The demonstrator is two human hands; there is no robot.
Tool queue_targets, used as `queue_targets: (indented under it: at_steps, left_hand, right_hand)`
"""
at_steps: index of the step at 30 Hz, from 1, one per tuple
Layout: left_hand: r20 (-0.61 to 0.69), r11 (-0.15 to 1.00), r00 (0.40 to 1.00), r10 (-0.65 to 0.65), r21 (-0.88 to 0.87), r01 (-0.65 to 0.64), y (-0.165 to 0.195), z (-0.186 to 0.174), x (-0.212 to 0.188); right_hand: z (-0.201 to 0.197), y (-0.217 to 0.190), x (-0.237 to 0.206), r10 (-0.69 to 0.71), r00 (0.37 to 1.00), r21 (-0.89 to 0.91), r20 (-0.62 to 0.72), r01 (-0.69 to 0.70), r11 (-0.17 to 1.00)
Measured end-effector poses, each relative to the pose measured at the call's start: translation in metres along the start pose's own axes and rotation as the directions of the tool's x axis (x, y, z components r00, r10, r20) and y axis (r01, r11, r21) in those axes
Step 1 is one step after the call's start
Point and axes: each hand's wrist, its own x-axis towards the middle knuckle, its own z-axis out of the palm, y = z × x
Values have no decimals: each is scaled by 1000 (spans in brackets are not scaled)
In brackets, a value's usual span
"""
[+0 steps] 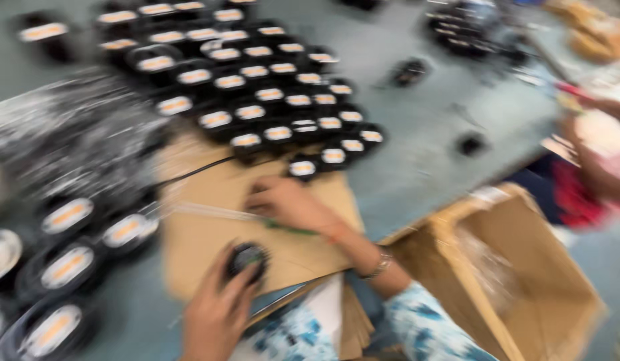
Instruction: The person picks up black LED light units from a table, inserts a small circular component into the center, and tightens it with a green-handled screwdriver. The person repeats this process for several units, placing the finished lights on the table.
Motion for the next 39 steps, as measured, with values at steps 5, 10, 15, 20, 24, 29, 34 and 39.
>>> queue_targets:
  at_steps: [5, 10, 15, 20, 24, 29, 34, 39]
  left_hand:
    - [-134, 947, 985, 108, -289, -143, -69, 55, -19]
    - [-125, 911, 964, 235, -317, -263, -125, 82, -29]
    - [-123, 916, 965, 234, -305, -261, -131, 83, -33]
    - [-144, 945, 979, 145, -272, -180, -91, 69, -24]
    - [-13, 992, 998, 64, -106, -65, -39, 27, -6]
    - [26, 996, 1000, 12, 86, -14, 15, -12, 15]
    - [26, 996, 1000, -4, 91, 2, 34, -20, 31]
    - [-47, 989, 994, 96, 117, -90, 36, -23, 30]
  right_hand:
    - [8, 7, -7, -16, 999, -47, -46, 13, 999]
    - [-1, -1, -7, 24, 996, -92, -81, -32, 995]
    - [-26, -16, -19, 40, 977, 341, -209, 35, 939]
    - [-47, -26, -41, 136, 988, 774, -77, -26, 632]
    - [-50, -28, -58, 170, 984, 828, -53, -52, 558]
    - [-41, -24, -78, 240, 970, 966, 25, -85, 243]
    - [-36, -13, -85, 264, 964, 981, 40, -87, 172]
    - [-36, -24, -76, 301, 954, 930, 19, -127, 344]
